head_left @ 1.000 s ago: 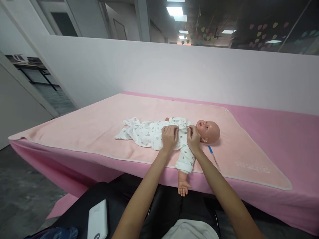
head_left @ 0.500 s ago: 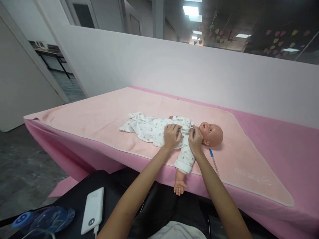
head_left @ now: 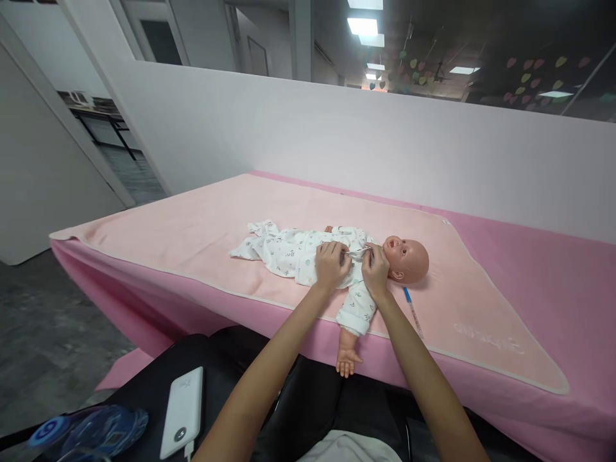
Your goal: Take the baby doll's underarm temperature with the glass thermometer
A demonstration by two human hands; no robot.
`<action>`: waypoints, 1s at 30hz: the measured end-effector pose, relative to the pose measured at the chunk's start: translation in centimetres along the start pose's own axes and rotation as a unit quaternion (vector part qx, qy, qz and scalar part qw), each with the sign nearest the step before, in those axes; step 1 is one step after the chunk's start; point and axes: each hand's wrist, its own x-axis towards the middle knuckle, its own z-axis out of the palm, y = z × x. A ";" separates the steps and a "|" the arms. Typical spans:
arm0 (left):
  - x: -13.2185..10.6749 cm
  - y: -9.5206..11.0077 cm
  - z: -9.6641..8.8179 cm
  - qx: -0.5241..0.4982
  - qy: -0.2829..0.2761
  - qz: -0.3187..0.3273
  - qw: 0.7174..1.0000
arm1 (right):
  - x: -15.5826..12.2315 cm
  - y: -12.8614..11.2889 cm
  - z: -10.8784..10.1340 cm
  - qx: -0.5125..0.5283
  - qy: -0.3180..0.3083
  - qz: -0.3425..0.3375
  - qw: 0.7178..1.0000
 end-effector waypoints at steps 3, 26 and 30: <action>-0.1 0.1 0.0 -0.002 -0.006 -0.006 1.000 | 0.0 0.1 0.0 0.006 -0.007 -0.006 1.000; -0.1 0.1 0.0 -0.030 -0.008 -0.017 0.999 | 0.0 -0.1 -0.1 -0.002 -0.022 -0.009 1.000; -0.2 0.4 -0.1 -0.043 -0.006 -0.033 0.999 | -0.1 0.2 -0.2 0.016 -0.027 -0.006 0.999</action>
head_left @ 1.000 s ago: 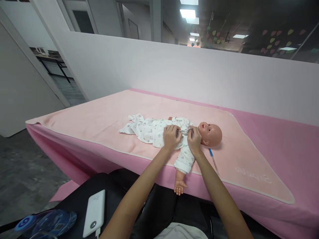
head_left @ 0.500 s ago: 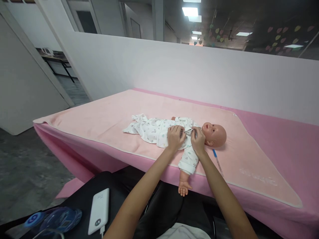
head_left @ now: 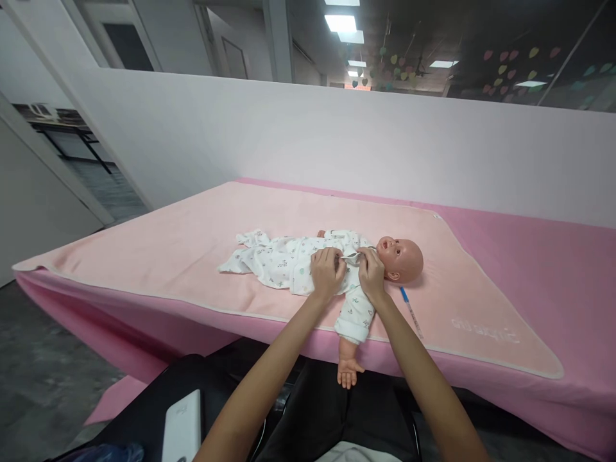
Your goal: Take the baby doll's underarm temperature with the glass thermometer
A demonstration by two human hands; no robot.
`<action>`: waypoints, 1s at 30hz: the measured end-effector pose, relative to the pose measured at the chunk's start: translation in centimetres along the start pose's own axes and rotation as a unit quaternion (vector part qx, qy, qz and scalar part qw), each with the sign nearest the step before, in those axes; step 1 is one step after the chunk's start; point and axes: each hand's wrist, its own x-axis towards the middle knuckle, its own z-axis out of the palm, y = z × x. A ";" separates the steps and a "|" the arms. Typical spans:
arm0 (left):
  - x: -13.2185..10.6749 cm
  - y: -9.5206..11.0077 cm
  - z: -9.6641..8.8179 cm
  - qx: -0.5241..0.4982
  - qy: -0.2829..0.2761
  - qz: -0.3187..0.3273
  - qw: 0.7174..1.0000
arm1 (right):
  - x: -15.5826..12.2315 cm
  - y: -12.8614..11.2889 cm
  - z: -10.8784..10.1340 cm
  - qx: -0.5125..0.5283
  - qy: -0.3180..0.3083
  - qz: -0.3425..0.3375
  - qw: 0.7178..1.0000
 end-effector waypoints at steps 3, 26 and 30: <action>-0.1 0.2 0.0 -0.011 0.017 -0.010 1.000 | -0.1 0.0 -0.1 0.010 0.004 -0.014 1.000; -0.3 0.1 0.0 -0.004 0.008 -0.011 1.000 | 0.4 -0.8 0.8 -0.078 -0.011 -0.133 0.988; -0.3 0.2 0.1 0.024 0.007 0.000 1.000 | 0.3 -0.5 1.0 -0.076 -0.009 -0.128 0.989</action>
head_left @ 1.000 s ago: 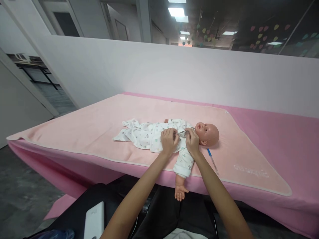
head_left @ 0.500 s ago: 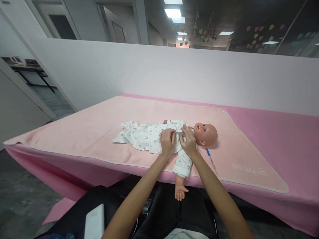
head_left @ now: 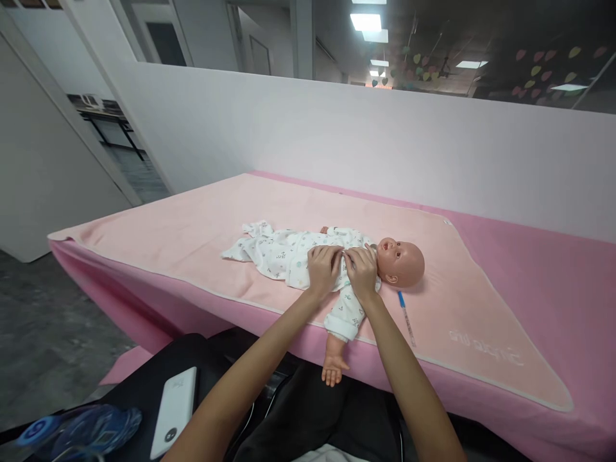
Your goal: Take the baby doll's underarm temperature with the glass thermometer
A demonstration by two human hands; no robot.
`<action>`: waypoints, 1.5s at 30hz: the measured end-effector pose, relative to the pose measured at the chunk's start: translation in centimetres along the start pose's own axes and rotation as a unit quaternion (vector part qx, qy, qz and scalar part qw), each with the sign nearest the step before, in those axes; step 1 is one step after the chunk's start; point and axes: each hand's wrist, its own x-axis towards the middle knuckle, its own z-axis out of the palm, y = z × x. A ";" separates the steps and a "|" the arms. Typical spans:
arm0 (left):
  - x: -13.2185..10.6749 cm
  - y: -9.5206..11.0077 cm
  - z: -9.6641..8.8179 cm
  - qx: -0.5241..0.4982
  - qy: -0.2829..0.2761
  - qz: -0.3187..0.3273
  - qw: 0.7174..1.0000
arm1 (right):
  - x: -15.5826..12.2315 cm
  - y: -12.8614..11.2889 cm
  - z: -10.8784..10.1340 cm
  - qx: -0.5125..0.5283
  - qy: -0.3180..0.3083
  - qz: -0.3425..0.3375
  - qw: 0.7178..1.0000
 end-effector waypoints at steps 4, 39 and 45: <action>0.0 0.1 0.1 0.021 -0.003 0.004 1.000 | 0.0 0.0 0.1 0.004 -0.001 0.008 1.000; -0.4 0.3 0.0 -0.035 0.051 -0.004 0.998 | -0.4 -0.5 -0.8 -0.025 0.006 -0.001 1.000; 0.1 -0.8 -0.3 0.007 0.066 0.042 0.997 | -0.5 -0.4 -0.9 -0.033 0.023 -0.014 0.999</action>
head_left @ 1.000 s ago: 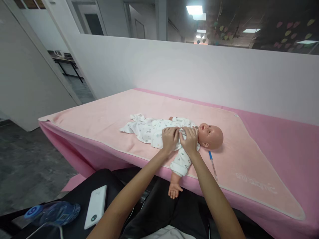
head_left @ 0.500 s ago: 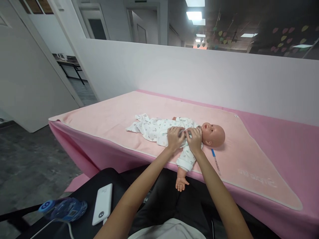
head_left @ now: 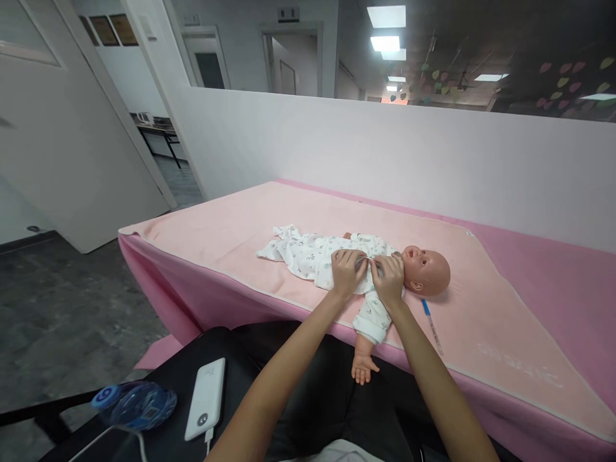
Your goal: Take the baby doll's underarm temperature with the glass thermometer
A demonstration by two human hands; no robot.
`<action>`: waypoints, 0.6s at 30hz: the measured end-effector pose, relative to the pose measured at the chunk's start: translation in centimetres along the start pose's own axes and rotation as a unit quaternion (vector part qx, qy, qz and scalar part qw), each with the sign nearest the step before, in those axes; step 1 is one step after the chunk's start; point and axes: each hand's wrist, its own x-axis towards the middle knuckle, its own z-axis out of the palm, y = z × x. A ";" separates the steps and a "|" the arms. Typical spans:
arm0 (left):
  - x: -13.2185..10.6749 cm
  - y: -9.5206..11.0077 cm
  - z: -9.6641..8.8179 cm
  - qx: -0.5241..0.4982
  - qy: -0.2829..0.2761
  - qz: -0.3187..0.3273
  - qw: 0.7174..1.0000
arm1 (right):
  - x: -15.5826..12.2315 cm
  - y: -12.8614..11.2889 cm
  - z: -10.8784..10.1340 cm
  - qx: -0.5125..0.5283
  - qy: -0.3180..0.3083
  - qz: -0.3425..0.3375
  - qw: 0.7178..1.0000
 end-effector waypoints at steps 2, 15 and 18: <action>0.5 -1.2 -0.6 0.022 -0.016 0.044 0.999 | 0.0 0.1 0.0 -0.001 0.008 0.003 1.000; 0.0 -3.9 -2.4 -0.033 -0.081 0.097 0.991 | 0.1 0.3 0.1 0.008 -0.011 0.025 1.000; 0.0 -3.6 -2.4 -0.020 -0.058 0.068 0.996 | 0.1 0.3 0.1 0.009 -0.013 0.028 0.999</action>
